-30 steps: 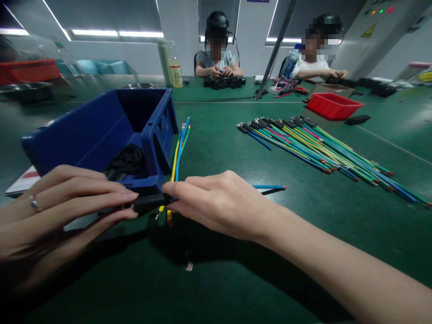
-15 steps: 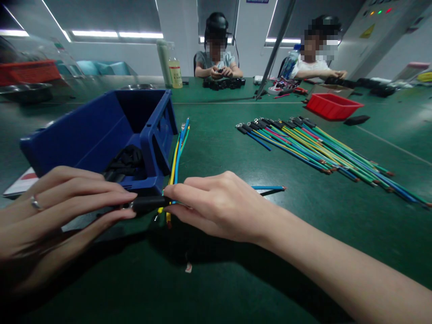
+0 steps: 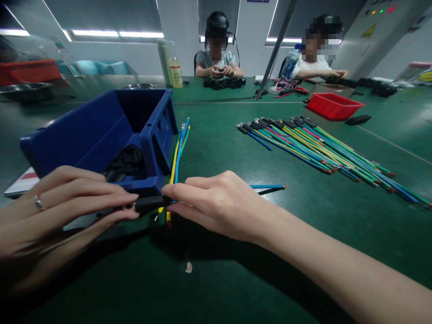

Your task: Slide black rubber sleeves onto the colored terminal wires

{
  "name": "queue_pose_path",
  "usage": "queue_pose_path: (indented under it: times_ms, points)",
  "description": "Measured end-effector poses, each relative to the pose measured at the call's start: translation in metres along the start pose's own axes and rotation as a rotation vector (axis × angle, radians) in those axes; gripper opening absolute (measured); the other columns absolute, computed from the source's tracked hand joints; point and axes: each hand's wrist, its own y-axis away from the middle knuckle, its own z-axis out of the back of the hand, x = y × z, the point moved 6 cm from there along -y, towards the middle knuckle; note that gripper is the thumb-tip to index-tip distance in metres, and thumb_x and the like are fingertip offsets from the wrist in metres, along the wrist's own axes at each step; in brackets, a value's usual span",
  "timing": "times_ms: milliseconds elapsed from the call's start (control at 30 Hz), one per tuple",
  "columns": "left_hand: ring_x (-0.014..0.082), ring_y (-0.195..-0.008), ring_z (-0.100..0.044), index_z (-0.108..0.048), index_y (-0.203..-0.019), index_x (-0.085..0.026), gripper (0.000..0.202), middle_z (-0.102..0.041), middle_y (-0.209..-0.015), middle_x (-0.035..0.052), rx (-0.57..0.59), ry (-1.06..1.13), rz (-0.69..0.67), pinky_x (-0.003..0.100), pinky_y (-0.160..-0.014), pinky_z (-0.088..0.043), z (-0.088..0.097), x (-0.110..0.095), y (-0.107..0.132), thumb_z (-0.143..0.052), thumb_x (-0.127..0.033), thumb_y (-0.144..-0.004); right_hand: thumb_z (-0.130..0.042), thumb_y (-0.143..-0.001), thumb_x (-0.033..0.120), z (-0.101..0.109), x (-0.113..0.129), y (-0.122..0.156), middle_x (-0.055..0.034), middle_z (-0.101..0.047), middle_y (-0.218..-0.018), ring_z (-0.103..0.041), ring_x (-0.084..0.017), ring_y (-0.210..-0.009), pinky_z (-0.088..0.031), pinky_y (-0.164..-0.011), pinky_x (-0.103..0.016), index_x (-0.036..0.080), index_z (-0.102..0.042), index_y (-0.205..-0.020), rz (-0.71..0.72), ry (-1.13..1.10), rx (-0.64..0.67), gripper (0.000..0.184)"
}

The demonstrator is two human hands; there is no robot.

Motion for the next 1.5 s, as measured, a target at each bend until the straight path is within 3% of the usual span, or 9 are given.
queue_pose_path:
  times_ms: [367,600,700,833,967,1133,1267,1367,1500]
  points:
    - [0.0243,-0.098,-0.078,-0.081,-0.132,-0.037,0.017,-0.089,-0.106,-0.0035,-0.032,0.011,0.037,0.043,-0.081,-0.067,-0.006,0.003,0.0,-0.069,-0.04,-0.121,-0.059,-0.129,0.028,-0.003,-0.001,0.001,-0.0031,-0.083,-0.089,-0.066,-0.01,-0.061,-0.042,-0.059,-0.026,0.01,-0.086,-0.134,-0.008,-0.017,-0.011,0.034]
    - [0.0211,-0.099,-0.076,-0.079,-0.13,-0.036,0.027,-0.088,-0.106,-0.004,0.003,0.026,0.032,0.036,-0.087,-0.061,-0.003,0.005,-0.003,-0.057,-0.05,-0.127,-0.059,-0.129,0.029,-0.005,0.0,0.002,-0.0048,-0.086,-0.094,-0.072,-0.012,-0.063,-0.044,-0.06,-0.028,0.008,-0.085,-0.134,-0.003,-0.016,-0.007,0.035]
    - [0.0188,-0.096,-0.076,-0.08,-0.13,-0.034,0.018,-0.088,-0.106,-0.0046,0.044,0.029,-0.029,0.032,-0.086,-0.061,-0.002,0.001,-0.008,-0.067,-0.045,-0.123,-0.058,-0.129,0.033,-0.003,-0.001,0.001,-0.0061,-0.087,-0.095,-0.076,-0.014,-0.067,-0.047,-0.062,-0.029,0.007,-0.084,-0.136,-0.015,-0.011,0.013,0.037]
    - [0.0155,-0.094,-0.076,-0.08,-0.12,-0.033,0.013,-0.086,-0.106,-0.0065,-0.038,0.041,0.077,0.029,-0.086,-0.061,0.0,0.006,-0.009,-0.069,-0.026,-0.121,-0.047,-0.132,0.032,-0.005,-0.006,0.0,-0.0087,-0.087,-0.097,-0.079,-0.016,-0.071,-0.047,-0.063,-0.03,0.008,-0.084,-0.122,-0.078,-0.005,0.116,0.045]
    - [0.0168,-0.097,-0.076,-0.08,-0.118,-0.036,0.018,-0.085,-0.11,-0.0077,-0.026,0.085,0.143,0.032,-0.086,-0.062,-0.002,0.006,-0.006,-0.068,-0.023,-0.119,-0.045,-0.131,0.027,-0.007,-0.01,0.0,-0.0078,-0.082,-0.092,-0.077,-0.016,-0.072,-0.048,-0.066,-0.029,0.008,-0.083,-0.111,-0.117,-0.033,0.191,0.048]
    - [0.0199,-0.101,-0.077,-0.078,-0.125,-0.038,0.022,-0.084,-0.117,-0.0057,-0.056,0.033,0.192,0.038,-0.094,-0.064,0.001,0.006,-0.005,-0.066,-0.02,-0.118,-0.053,-0.127,0.024,0.001,-0.011,-0.002,-0.0048,-0.079,-0.088,-0.069,-0.014,-0.068,-0.044,-0.063,-0.028,0.012,-0.081,-0.108,-0.077,-0.003,0.081,0.037]
    - [0.0299,-0.119,-0.079,-0.076,-0.136,-0.027,0.022,-0.084,-0.13,0.0054,-0.035,-0.117,0.1,0.048,-0.104,-0.062,-0.003,0.013,-0.011,-0.064,-0.025,-0.117,-0.056,-0.124,0.024,0.01,-0.021,0.001,-0.0012,-0.076,-0.083,-0.061,-0.014,-0.063,-0.042,-0.061,-0.028,0.02,-0.077,-0.104,-0.105,0.054,-0.04,0.029]
    - [0.0392,-0.111,-0.079,-0.078,-0.127,-0.02,0.042,-0.086,-0.124,0.0146,0.124,-0.298,0.047,0.053,-0.087,-0.057,-0.017,0.021,-0.013,-0.042,-0.04,-0.124,-0.054,-0.123,0.028,0.012,-0.028,0.006,0.0001,-0.075,-0.081,-0.059,-0.015,-0.061,-0.041,-0.061,-0.029,0.024,-0.076,-0.107,-0.139,0.115,-0.073,0.027]
    - [0.0353,-0.086,-0.077,-0.08,-0.119,-0.021,0.059,-0.087,-0.104,0.0128,0.174,-0.359,0.093,0.05,-0.075,-0.053,-0.022,0.027,-0.009,-0.027,-0.046,-0.125,-0.051,-0.122,0.033,0.011,-0.031,0.01,-0.0003,-0.072,-0.078,-0.057,-0.016,-0.06,-0.041,-0.062,-0.031,0.026,-0.076,-0.106,-0.17,0.195,-0.055,0.03]
